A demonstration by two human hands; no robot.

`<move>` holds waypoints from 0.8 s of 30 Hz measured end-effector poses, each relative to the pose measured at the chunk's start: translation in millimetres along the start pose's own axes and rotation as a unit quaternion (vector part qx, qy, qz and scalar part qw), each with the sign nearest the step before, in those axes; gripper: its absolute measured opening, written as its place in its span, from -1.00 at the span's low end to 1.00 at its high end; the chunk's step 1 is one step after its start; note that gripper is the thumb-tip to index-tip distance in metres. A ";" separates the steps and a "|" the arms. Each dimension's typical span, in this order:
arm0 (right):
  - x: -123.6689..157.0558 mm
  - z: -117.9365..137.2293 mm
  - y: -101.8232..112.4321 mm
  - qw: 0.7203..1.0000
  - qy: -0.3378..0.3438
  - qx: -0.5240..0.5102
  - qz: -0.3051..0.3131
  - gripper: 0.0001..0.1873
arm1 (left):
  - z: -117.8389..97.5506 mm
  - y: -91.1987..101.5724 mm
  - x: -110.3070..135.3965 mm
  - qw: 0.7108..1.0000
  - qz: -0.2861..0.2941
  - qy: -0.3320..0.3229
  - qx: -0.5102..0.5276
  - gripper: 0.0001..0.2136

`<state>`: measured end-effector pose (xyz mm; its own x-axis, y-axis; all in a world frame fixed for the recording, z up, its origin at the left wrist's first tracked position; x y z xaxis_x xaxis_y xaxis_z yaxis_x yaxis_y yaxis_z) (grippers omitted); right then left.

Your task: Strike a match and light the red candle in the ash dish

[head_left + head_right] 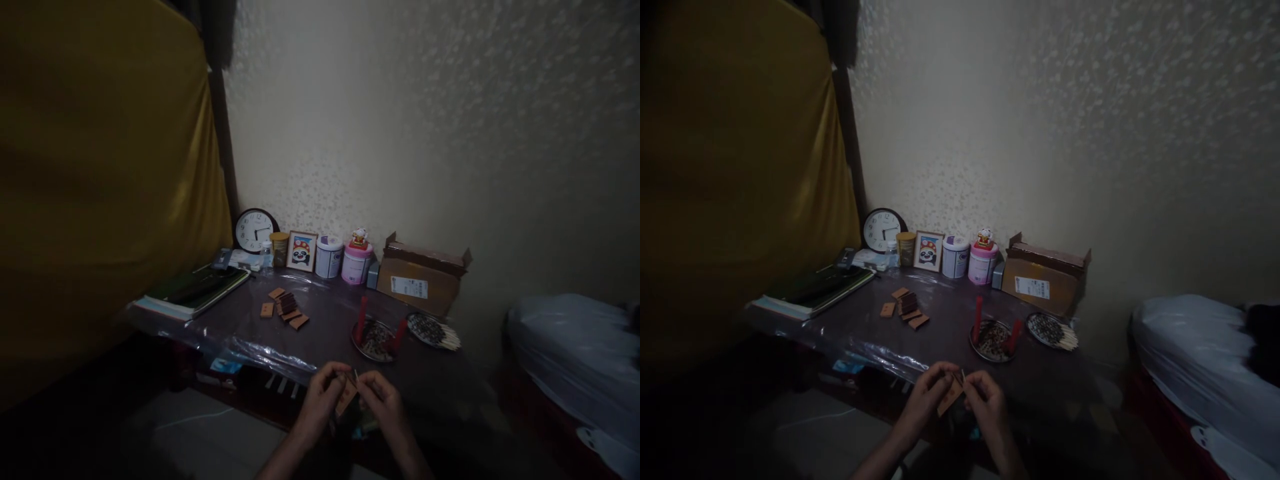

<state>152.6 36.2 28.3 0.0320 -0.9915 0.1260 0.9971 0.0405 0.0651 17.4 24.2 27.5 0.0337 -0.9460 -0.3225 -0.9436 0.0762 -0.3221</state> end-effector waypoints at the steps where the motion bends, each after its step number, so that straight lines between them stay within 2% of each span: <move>1: -0.4 -1.0 0.5 1.000 0.001 0.000 0.001 -0.61 | -1.3 -0.3 0.1 1.000 0.002 -0.003 -0.004 -0.79; 7: -1.3 -4.4 0.6 1.000 0.003 0.008 0.027 -0.62 | -5.6 -1.3 0.8 0.999 0.007 -0.001 -0.032 -0.80; 10: -0.6 -2.9 1.3 1.000 0.014 0.014 0.021 -0.61 | -4.7 -1.8 1.3 0.999 0.018 -0.001 -0.031 -0.77; 18: 2.4 4.7 5.3 0.999 0.030 0.025 -0.002 -0.56 | 2.8 -3.1 3.3 0.999 0.023 0.030 0.012 -0.72; 24: 2.7 3.1 5.2 1.000 0.022 0.019 0.001 -0.57 | -0.2 -4.4 5.1 0.998 0.032 0.042 0.045 -0.71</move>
Point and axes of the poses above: each hand's wrist, its own x-axis away from the middle knuckle, its own y-axis out of the back of the hand, z = x × y, the point moved 5 cm from there along -x, towards the middle knuckle, and after that the axes turned 13 degrees about -y, right-handed, at the moved point
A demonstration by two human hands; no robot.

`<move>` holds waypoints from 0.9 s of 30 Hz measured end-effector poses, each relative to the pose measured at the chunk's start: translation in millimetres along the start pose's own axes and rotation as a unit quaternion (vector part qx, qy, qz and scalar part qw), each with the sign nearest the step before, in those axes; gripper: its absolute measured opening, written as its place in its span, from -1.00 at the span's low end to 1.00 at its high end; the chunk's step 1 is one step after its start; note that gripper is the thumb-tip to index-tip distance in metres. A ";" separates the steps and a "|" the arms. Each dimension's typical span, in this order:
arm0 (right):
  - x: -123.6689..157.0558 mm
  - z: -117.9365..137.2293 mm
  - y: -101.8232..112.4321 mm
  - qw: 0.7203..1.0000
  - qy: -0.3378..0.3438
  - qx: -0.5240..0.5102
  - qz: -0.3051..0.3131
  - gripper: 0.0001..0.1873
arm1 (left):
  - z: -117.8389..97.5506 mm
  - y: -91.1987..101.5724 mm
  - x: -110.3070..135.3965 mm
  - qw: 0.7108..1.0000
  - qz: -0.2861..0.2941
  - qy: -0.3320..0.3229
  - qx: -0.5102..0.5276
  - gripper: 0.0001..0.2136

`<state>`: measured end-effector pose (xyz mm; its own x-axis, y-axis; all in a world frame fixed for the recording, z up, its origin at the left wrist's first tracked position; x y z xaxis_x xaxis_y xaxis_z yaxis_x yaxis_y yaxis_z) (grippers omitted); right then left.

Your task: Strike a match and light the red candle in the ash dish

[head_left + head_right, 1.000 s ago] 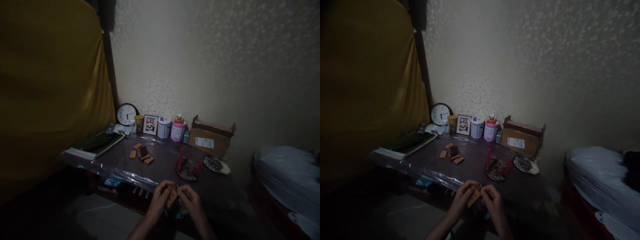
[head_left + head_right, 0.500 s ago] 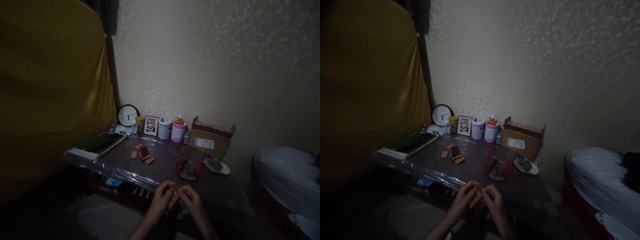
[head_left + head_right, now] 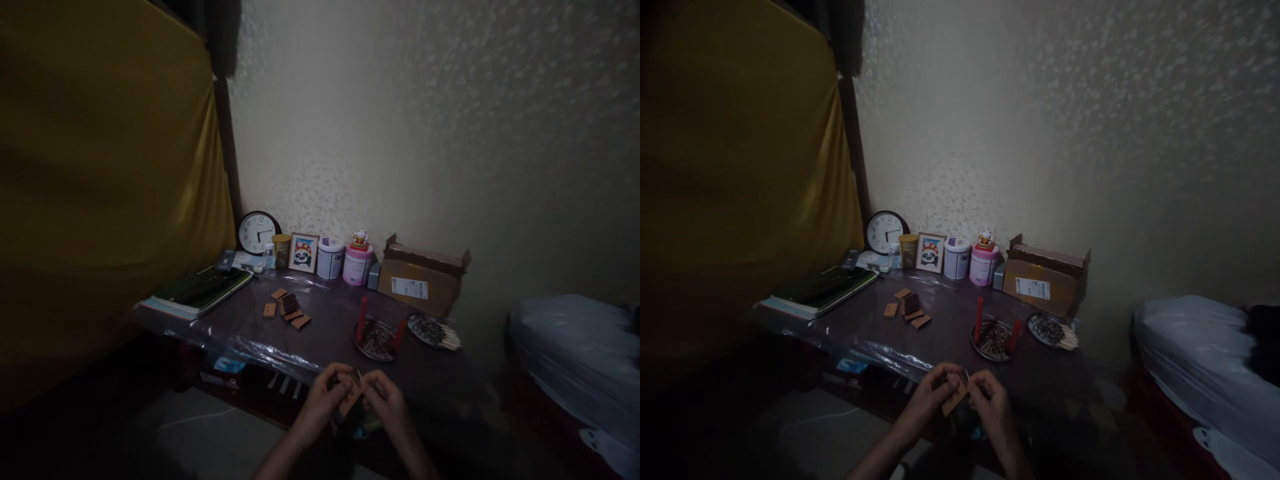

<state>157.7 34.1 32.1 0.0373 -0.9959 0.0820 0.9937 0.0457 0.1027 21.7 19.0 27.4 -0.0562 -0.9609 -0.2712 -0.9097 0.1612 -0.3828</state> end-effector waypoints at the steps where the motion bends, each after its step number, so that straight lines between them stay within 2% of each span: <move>1: 0.0 -0.3 0.0 1.000 0.002 0.000 0.000 -0.57 | -0.7 0.0 0.4 1.000 0.000 0.003 0.002 -0.71; 8: 1.1 1.0 -0.1 1.000 -0.001 0.005 0.004 -0.57 | -0.9 -1.9 2.3 0.998 0.001 0.018 0.061 -0.71; 13: 3.5 3.4 -1.1 1.000 -0.002 0.008 0.001 -0.58 | -0.2 -2.4 2.5 0.998 -0.008 0.031 0.062 -0.70; 23: 5.4 2.3 -6.0 0.999 0.003 0.001 0.034 -0.64 | -0.5 -2.9 3.8 0.995 -0.023 0.053 0.080 -0.70; 27: 5.2 3.5 -5.5 1.000 0.014 0.010 0.022 -0.66 | -3.8 -4.8 5.0 0.994 -0.022 0.057 0.085 -0.71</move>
Point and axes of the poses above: each hand's wrist, its own x-axis away from the middle knuckle, its own y-axis out of the back of the hand, z = x × y, the point moved 5 cm from there along -x, towards the middle knuckle, and after that the axes turned 13 degrees about -y, right-handed, at the moved point
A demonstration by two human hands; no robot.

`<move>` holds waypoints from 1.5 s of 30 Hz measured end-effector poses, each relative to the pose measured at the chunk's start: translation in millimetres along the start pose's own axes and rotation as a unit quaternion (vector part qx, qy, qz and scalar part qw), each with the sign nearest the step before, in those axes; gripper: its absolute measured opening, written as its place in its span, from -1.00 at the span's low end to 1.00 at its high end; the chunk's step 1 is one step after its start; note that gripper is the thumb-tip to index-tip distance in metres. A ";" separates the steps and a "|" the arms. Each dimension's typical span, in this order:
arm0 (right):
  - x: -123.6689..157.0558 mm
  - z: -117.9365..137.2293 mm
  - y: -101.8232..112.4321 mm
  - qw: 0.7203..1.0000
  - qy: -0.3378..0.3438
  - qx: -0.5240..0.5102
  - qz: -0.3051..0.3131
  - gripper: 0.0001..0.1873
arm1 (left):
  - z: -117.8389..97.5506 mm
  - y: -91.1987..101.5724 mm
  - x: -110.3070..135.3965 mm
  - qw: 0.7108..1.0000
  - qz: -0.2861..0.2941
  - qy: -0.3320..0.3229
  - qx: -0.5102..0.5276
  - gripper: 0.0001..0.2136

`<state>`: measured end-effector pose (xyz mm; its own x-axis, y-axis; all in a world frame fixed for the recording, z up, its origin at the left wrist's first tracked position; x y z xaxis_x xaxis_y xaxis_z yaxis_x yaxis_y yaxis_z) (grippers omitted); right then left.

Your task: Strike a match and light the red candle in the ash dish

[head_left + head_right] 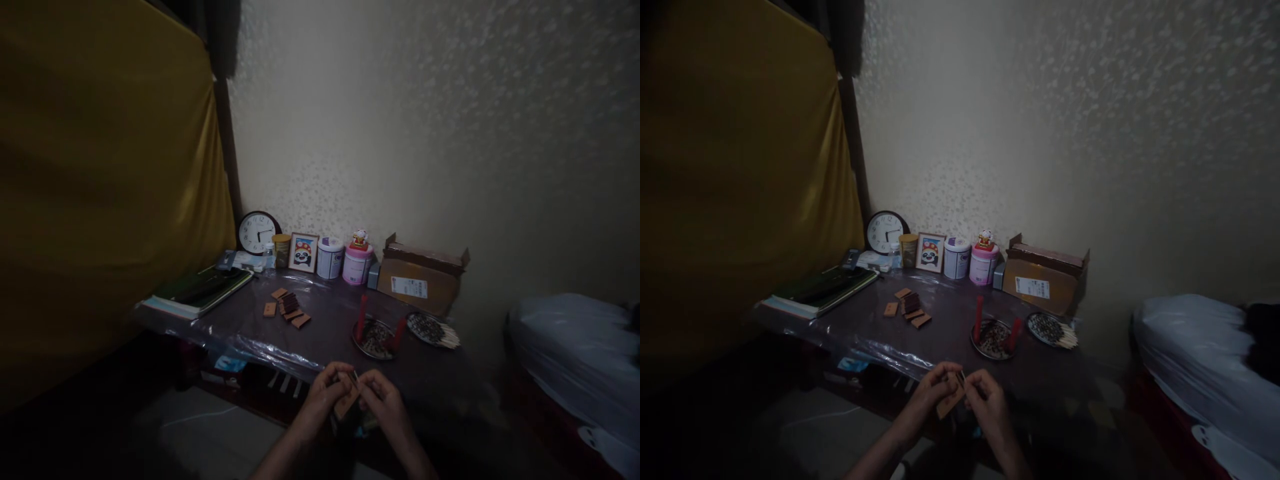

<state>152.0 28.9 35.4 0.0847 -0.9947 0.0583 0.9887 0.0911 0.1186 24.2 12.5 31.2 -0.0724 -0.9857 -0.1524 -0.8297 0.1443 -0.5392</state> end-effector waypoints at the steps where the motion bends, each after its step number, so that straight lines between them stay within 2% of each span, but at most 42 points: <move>1: -0.1 0.0 0.2 1.000 0.000 0.001 -0.004 -0.66 | -1.2 -0.9 0.4 1.000 0.002 -0.001 -0.004 -0.71; 6: 1.0 0.5 -0.2 1.000 -0.004 0.001 -0.008 -0.65 | -4.9 -5.3 2.1 1.000 0.001 0.004 0.005 -0.71; 15: -2.3 -4.4 0.7 1.000 0.007 0.017 -0.002 -0.63 | 7.5 4.7 -2.5 0.999 0.022 -0.013 -0.025 -0.72; 27: -1.3 -1.8 3.3 0.999 0.019 0.026 -0.006 -0.65 | 8.5 4.5 -3.9 0.999 0.038 -0.024 -0.022 -0.74; 45: -3.5 2.0 15.8 1.000 0.018 0.020 -0.012 -0.61 | -6.1 -6.9 6.1 0.994 0.105 -0.004 -0.005 -0.61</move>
Point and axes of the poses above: each hand's wrist, its own x-axis away from the middle knuckle, its own y-axis out of the back of the hand, z = x × y, the point moved 5 cm from there along -x, towards the middle knuckle, and after that the axes turned 13 degrees about -y, right-handed, at the moved point
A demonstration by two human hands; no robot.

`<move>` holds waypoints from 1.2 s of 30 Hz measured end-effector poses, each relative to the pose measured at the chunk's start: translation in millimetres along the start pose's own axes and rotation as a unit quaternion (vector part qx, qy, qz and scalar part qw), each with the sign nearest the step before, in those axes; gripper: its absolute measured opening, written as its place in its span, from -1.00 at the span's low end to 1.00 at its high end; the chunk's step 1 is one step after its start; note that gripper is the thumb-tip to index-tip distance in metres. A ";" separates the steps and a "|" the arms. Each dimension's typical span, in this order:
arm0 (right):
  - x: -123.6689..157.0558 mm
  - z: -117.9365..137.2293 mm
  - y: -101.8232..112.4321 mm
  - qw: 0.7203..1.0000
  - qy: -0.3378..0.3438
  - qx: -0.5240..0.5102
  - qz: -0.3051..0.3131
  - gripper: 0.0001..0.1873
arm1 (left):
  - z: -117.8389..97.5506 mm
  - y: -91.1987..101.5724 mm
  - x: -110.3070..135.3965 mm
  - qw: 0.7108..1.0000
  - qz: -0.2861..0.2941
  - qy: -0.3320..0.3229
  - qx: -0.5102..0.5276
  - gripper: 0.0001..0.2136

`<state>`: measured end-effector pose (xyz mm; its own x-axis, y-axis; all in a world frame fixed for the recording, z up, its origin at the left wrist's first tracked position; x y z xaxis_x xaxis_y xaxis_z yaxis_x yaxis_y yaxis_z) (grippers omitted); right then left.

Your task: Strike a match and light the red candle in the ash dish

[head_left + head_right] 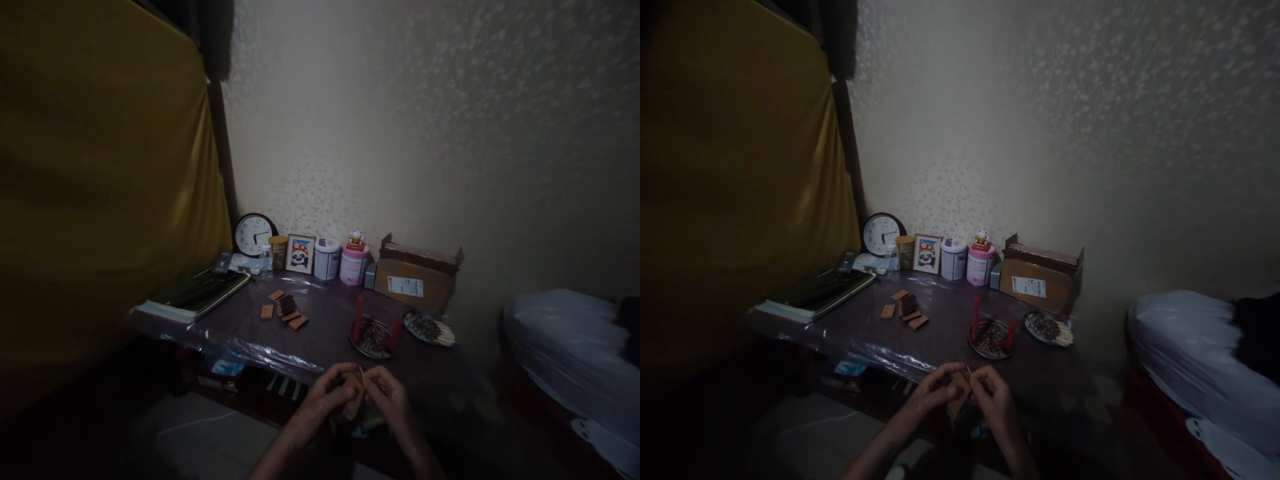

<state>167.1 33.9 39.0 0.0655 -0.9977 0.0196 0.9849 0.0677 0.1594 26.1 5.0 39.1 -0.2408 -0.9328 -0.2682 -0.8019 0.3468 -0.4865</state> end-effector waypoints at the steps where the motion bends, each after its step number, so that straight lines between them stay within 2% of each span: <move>1: -0.3 -0.3 0.5 1.000 0.001 -0.001 0.000 -0.61 | -0.3 -0.7 0.1 1.000 0.003 0.001 0.001 -0.61; 9: -0.3 1.5 3.7 1.000 0.011 0.005 -0.004 -0.62 | -0.8 -0.8 0.1 1.000 0.026 0.001 -0.004 -0.57; 14: 1.1 4.7 4.5 1.000 0.003 0.012 -0.022 -0.59 | -0.5 -0.6 1.1 1.000 0.025 0.011 -0.009 -0.54; 19: 2.6 6.6 3.9 1.000 0.023 0.014 -0.008 -0.59 | -2.0 -2.0 1.5 1.000 0.025 0.011 -0.005 -0.54; 31: 0.4 2.3 5.8 1.000 0.010 0.001 -0.008 -0.59 | -7.7 -5.9 2.6 0.999 0.035 0.022 -0.018 -0.51; 36: 3.6 10.4 5.8 1.000 0.008 0.011 -0.012 -0.56 | -6.7 -6.7 4.0 0.999 0.030 0.039 -0.015 -0.46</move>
<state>171.4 30.9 50.2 0.0443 -0.9990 -0.0002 0.9825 0.0436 0.1811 26.9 -1.8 46.8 -0.3289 -0.9158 -0.2303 -0.8009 0.3998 -0.4458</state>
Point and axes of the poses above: each hand's wrist, its own x-axis away from the middle knuckle, its own y-axis out of the back of the hand, z = x × y, the point moved 5 cm from there along -x, towards the middle knuckle, and after that the axes turned 13 degrees about -y, right-handed, at the moved point
